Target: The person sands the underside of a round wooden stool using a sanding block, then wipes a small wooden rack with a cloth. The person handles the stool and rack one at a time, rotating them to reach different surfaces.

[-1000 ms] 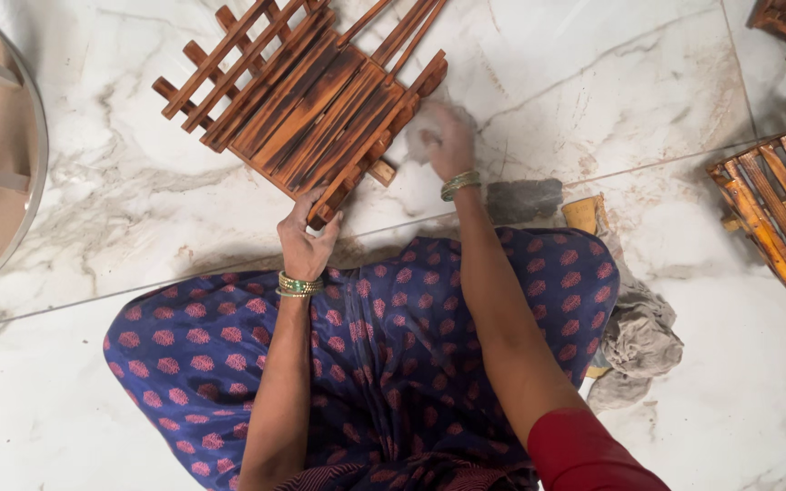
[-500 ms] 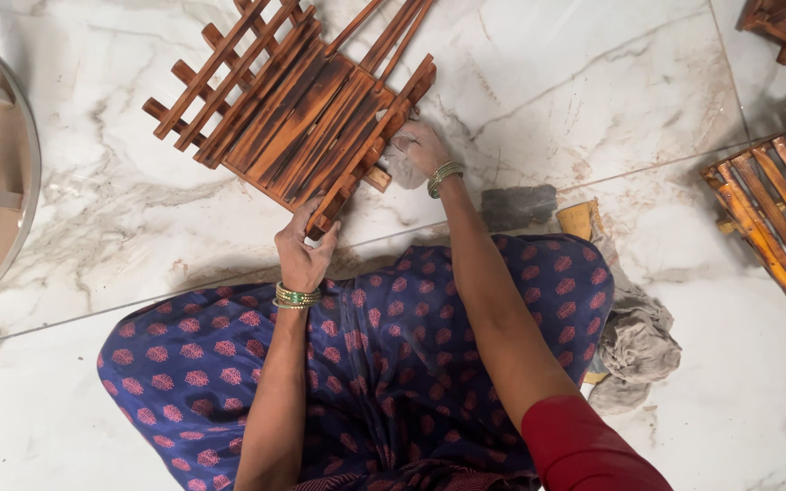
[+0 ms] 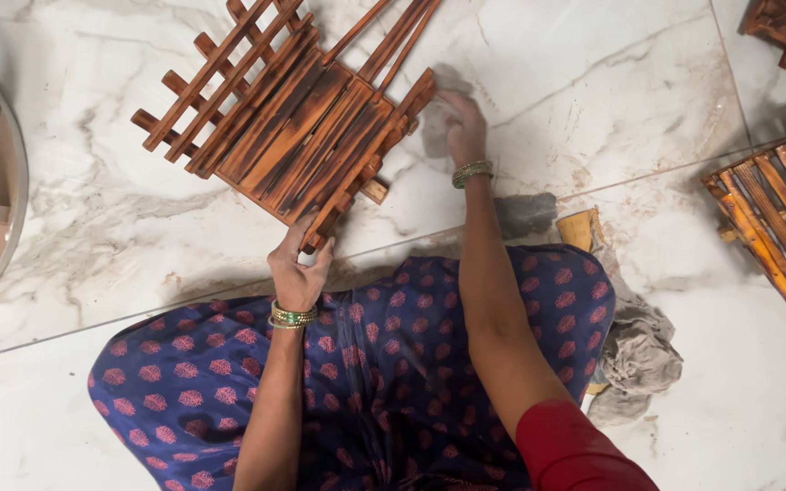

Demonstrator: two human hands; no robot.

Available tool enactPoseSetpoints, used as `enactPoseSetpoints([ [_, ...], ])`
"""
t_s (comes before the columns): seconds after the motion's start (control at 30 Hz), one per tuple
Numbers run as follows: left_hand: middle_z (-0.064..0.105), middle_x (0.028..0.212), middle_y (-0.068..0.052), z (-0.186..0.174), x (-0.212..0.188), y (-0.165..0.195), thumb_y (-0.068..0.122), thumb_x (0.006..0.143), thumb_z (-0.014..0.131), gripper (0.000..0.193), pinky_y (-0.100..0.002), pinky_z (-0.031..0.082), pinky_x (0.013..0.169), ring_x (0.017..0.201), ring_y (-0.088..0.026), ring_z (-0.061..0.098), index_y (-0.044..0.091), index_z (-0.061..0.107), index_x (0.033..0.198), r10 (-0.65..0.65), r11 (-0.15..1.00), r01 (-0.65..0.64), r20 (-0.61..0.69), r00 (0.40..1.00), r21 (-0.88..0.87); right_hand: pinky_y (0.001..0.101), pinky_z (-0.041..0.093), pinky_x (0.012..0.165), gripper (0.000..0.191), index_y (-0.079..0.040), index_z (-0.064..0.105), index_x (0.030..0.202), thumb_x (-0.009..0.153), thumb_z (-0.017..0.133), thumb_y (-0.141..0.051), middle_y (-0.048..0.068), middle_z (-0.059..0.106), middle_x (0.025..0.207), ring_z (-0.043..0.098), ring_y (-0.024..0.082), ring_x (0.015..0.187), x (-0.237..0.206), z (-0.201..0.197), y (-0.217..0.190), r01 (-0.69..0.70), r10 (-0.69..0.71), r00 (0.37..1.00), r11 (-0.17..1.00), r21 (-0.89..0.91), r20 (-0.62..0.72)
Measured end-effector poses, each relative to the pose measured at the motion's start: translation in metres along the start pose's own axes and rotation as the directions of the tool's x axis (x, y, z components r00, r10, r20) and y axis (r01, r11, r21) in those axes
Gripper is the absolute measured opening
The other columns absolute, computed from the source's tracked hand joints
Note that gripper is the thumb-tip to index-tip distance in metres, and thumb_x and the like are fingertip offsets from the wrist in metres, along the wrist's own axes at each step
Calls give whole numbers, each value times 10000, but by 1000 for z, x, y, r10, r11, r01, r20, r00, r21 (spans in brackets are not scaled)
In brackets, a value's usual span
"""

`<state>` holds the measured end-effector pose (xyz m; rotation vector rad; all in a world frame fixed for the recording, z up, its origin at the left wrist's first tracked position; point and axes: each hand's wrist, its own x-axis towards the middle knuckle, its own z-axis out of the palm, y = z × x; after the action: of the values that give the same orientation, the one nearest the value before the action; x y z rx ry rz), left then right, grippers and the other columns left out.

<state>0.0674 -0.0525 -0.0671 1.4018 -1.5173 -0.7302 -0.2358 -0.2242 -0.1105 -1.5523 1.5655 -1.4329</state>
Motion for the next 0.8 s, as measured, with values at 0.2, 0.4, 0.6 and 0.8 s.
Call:
enactPoseSetpoints([
  [0.2,744,1225,-151,0,-1,2,75,847,789,466,-310,580,805,986,-198,743,26,674,1296,14,999,-14,-15,1000,30,465,525,962,234,-8,675,948,763,560,76,221,665,1121,607,424,1118,2,19,16,166,-67,957,924,-344,284],
  [0.4,726,1281,-156,2,-2,5,56,850,780,472,-298,579,755,951,-218,747,31,654,1304,64,997,-63,-23,998,42,523,505,868,431,-68,676,1264,835,672,-30,251,620,1090,605,459,1004,-32,43,-9,12,-5,1000,855,-519,14],
  [0.6,748,1220,-148,4,0,8,52,844,793,441,-301,563,701,820,-202,724,25,662,1264,36,999,-35,-42,998,24,509,549,807,420,-115,691,1154,738,738,-148,204,619,1102,663,396,930,-50,58,-27,1,102,991,610,-792,80],
  [0.8,753,1135,-160,7,4,2,49,855,793,455,-305,571,728,818,-200,724,17,659,1288,68,998,-68,-39,997,-5,531,554,741,338,-269,781,1024,718,688,-160,197,655,1167,697,403,900,-67,42,-38,233,12,942,698,-678,336],
])
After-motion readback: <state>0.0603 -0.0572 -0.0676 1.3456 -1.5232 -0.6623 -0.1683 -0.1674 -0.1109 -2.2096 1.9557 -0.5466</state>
